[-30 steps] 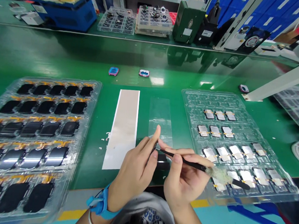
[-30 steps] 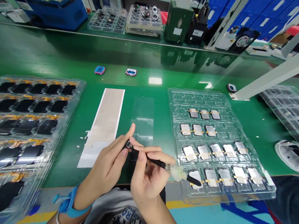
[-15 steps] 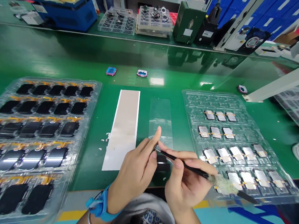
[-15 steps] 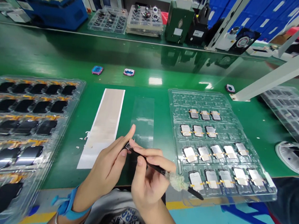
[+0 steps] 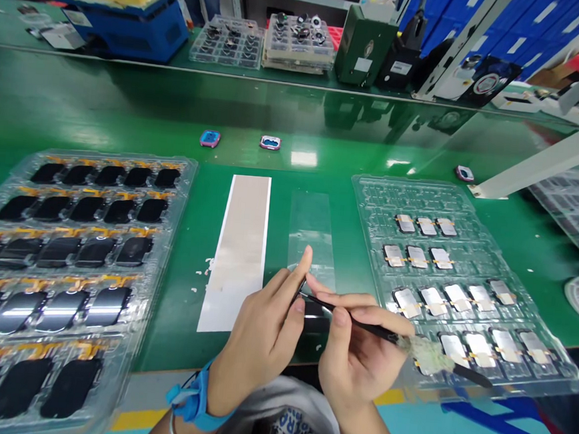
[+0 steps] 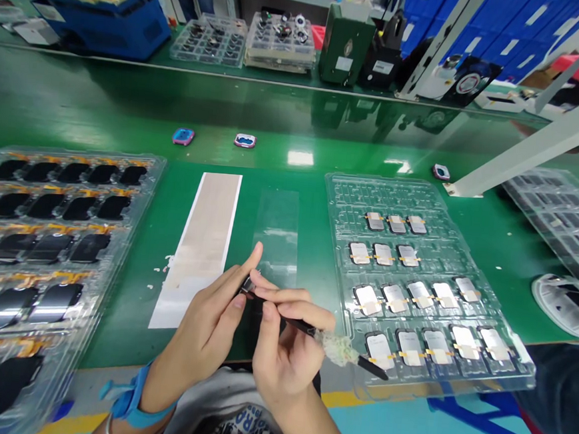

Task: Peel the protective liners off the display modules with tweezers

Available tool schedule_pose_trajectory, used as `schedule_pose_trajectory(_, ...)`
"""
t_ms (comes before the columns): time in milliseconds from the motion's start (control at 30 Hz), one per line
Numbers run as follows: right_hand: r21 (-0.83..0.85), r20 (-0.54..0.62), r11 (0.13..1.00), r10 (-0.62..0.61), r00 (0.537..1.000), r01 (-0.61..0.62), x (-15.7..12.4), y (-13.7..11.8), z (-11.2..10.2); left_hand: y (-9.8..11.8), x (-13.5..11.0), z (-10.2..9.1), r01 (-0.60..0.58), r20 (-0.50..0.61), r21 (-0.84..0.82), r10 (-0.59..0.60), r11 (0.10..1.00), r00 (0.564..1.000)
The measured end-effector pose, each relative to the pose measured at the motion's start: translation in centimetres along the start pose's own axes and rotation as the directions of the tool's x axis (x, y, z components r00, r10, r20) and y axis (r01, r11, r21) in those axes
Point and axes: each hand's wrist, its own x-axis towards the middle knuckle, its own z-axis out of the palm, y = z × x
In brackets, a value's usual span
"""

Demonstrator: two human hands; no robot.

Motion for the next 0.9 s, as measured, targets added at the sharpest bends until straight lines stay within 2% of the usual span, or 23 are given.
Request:
schedule_pose_trajectory(167, -0.025, 0.019, 1.000, 0.013, 1.000, -0.012, 0.01, -0.10, -0.15, 0.04, 0.02, -0.02, -0.014, -0.005, 0.005, 0.014, 1.000, 1.000)
schedule_pose_trajectory(367, 0.064, -0.033, 0.994, 0.094, 0.995, -0.092, 0.07, -0.29, -0.36, -0.03, 0.34, 0.09, -0.055, -0.051, 0.076, 0.059, 0.996, 0.997)
schedule_pose_trajectory(600, 0.042, 0.043, 0.999, 0.006, 0.999, -0.008, -0.22, -0.31, -0.50, -0.23, 0.29, 0.17, -0.080, -0.046, 0.106, 0.086, 0.991, 0.995)
schedule_pose_trajectory(900, -0.026, 0.013, 1.000, -0.011, 1.000, 0.011, -0.17, -0.17, -0.42, -0.10, 0.33, 0.07, -0.059, -0.027, 0.111, 0.062, 0.992, 0.998)
